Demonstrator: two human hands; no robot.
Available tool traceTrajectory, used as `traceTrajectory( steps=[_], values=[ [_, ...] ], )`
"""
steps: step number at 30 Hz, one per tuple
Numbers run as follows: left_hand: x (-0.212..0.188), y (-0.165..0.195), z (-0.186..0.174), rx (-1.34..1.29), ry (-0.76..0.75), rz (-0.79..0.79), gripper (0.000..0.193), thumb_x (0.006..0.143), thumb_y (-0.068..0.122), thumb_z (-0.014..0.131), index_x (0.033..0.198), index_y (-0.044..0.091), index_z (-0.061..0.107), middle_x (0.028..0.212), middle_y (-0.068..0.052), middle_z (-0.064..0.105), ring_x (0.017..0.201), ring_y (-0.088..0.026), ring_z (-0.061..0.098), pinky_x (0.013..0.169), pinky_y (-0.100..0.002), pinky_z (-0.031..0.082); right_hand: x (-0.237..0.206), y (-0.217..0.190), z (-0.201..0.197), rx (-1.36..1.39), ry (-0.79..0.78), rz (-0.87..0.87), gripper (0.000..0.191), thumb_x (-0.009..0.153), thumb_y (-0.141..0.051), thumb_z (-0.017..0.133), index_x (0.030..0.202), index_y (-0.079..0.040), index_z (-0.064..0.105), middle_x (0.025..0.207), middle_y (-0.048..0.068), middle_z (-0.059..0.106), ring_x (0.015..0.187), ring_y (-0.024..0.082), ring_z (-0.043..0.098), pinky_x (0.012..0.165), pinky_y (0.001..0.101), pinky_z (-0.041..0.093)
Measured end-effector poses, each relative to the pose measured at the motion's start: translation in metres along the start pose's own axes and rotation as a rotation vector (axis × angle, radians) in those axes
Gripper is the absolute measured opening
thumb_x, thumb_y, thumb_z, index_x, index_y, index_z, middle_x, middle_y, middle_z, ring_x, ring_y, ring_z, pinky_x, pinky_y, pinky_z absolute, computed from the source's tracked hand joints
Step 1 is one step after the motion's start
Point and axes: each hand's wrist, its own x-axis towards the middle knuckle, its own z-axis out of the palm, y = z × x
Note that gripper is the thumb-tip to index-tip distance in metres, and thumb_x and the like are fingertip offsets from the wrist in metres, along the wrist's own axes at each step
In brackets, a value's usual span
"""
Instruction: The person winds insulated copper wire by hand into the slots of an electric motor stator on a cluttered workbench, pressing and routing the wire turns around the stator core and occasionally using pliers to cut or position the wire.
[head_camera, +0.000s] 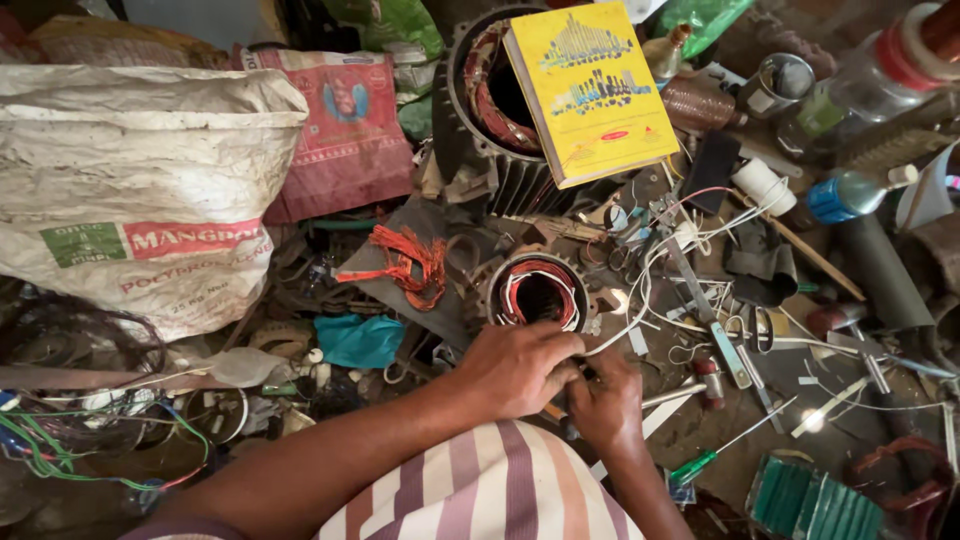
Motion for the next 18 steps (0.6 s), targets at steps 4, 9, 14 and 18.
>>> traceTrajectory(
  steps=[4, 9, 14, 18],
  values=[
    [-0.008, -0.006, -0.011, -0.056, -0.014, -0.118, 0.022, 0.089, 0.025, 0.072, 0.101, 0.009, 0.065, 0.090, -0.009, 0.071, 0.077, -0.032, 0.072, 0.066, -0.045, 0.056, 0.004, -0.008, 0.000, -0.001, -0.068, 0.227, 0.017, 0.087, -0.012, 0.072, 0.103, -0.006, 0.076, 0.079, 0.012, 0.075, 0.065, 0.022, 0.073, 0.063, 0.0367, 0.056],
    [-0.020, -0.028, -0.051, 0.192, -0.064, -0.463, 0.028, 0.089, 0.041, 0.071, 0.089, 0.013, 0.072, 0.074, -0.015, 0.071, 0.072, -0.038, 0.071, 0.065, -0.050, 0.055, 0.006, -0.019, 0.001, -0.005, -0.041, 0.101, 0.016, 0.090, -0.013, 0.072, 0.105, -0.010, 0.078, 0.083, 0.012, 0.076, 0.072, 0.021, 0.073, 0.065, 0.0353, 0.056],
    [0.007, -0.041, -0.065, 0.173, -0.112, -0.390, 0.031, 0.092, 0.042, 0.068, 0.093, 0.011, 0.070, 0.078, -0.018, 0.071, 0.077, -0.041, 0.070, 0.068, -0.054, 0.053, 0.005, -0.027, 0.009, -0.002, 0.002, 0.067, 0.013, 0.090, -0.010, 0.072, 0.101, -0.007, 0.076, 0.086, 0.014, 0.075, 0.071, 0.025, 0.073, 0.067, 0.0358, 0.056],
    [0.063, -0.043, -0.041, 0.072, -0.129, -0.269, 0.022, 0.093, 0.031, 0.067, 0.093, 0.009, 0.070, 0.090, -0.019, 0.072, 0.086, -0.041, 0.070, 0.074, -0.053, 0.053, 0.004, -0.035, 0.011, -0.038, 0.020, -0.020, 0.015, 0.088, -0.007, 0.072, 0.103, -0.005, 0.074, 0.092, 0.016, 0.074, 0.080, 0.030, 0.074, 0.072, 0.0387, 0.057]
  ],
)
